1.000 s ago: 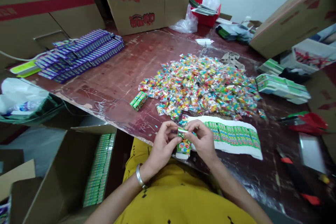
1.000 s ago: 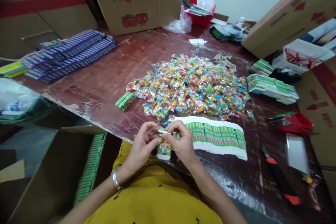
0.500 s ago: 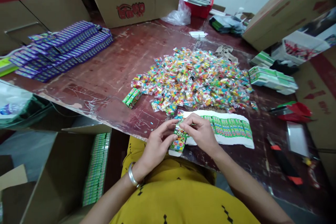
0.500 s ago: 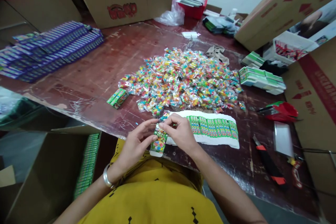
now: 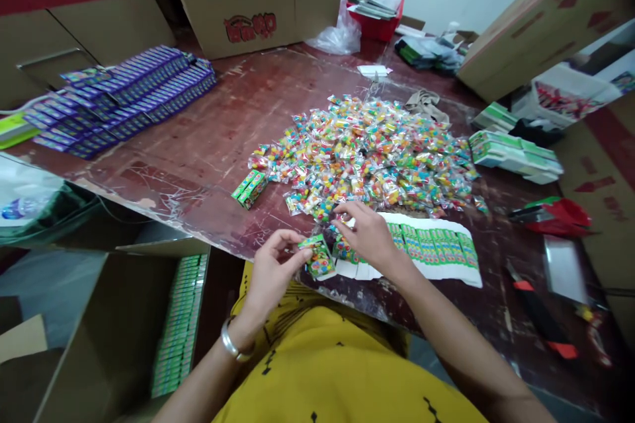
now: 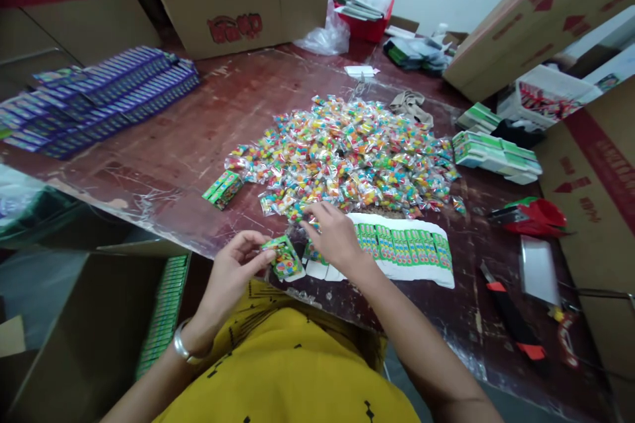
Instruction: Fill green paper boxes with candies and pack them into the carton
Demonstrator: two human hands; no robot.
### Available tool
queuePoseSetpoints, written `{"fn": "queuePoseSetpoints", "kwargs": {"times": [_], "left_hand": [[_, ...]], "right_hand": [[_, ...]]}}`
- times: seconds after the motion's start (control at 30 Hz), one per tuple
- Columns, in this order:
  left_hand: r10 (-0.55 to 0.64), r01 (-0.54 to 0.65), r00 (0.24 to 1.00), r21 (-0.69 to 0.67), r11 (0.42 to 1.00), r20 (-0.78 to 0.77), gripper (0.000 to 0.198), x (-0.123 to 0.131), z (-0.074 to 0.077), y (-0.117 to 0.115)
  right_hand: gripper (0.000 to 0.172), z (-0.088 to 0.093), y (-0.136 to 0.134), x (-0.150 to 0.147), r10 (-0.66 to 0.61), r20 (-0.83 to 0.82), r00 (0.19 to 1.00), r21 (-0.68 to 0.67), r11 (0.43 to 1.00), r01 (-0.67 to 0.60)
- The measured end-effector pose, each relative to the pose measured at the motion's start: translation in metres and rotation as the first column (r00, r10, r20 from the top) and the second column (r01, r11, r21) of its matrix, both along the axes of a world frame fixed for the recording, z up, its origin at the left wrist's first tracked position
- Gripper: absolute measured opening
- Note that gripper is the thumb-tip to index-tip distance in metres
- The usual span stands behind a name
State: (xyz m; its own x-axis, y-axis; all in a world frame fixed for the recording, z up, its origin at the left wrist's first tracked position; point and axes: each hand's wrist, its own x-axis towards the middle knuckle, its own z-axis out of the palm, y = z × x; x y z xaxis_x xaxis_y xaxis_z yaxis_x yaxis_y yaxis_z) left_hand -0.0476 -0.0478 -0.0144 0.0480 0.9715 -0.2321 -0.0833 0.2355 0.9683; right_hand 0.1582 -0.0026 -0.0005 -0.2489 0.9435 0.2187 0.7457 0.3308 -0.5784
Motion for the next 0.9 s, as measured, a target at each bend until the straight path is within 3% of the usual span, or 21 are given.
{"fn": "queuePoseSetpoints", "kwargs": {"times": [0.1, 0.2, 0.3, 0.4, 0.5, 0.57, 0.63, 0.73, 0.9], "left_hand": [[0.16, -0.161, 0.984, -0.002, 0.987, 0.084, 0.037, -0.019, 0.002, 0.005], [0.215, -0.209, 0.961, -0.053, 0.976, 0.171, 0.05, -0.034, 0.006, 0.006], [0.173, -0.153, 0.963, -0.109, 0.982, 0.208, 0.057, -0.042, 0.005, 0.005], [0.143, -0.121, 0.966, -0.112, 0.986, 0.215, 0.045, -0.042, -0.002, 0.005], [0.114, -0.108, 0.988, -0.064, 0.992, 0.1, 0.035, -0.038, -0.008, 0.006], [0.068, -0.067, 0.997, -0.036, 0.997, 0.024, 0.032, -0.035, -0.009, 0.005], [0.019, -0.019, 1.0, -0.017, 1.0, -0.001, 0.031, -0.033, -0.007, 0.004], [-0.045, 0.046, 0.998, -0.028, 0.999, 0.035, 0.033, -0.028, -0.002, 0.002], [-0.11, 0.11, 0.992, 0.004, 0.994, 0.068, 0.035, -0.018, 0.004, -0.002]], "right_hand": [[0.022, -0.008, 0.018, -0.019, 0.001, 0.342, 0.94, 0.099, 0.994, -0.037], [0.013, -0.016, 0.026, -0.031, -0.024, 0.452, 0.892, 0.106, 0.994, -0.027], [0.009, -0.018, 0.032, -0.03, -0.029, 0.412, 0.911, 0.106, 0.994, -0.016], [0.015, -0.009, 0.039, -0.02, -0.129, 0.326, 0.937, 0.165, 0.983, 0.078], [0.015, 0.015, 0.042, -0.01, -0.227, 0.127, 0.966, 0.207, 0.958, 0.198], [0.014, 0.037, 0.038, -0.006, -0.205, -0.063, 0.977, 0.169, 0.962, 0.213], [0.015, 0.057, 0.031, -0.007, -0.122, -0.195, 0.973, 0.087, 0.986, 0.141], [0.012, 0.074, 0.02, -0.013, -0.002, -0.196, 0.981, 0.014, 1.0, 0.005], [0.01, 0.069, 0.017, -0.026, 0.122, -0.009, 0.992, 0.037, 0.992, -0.122]]}}
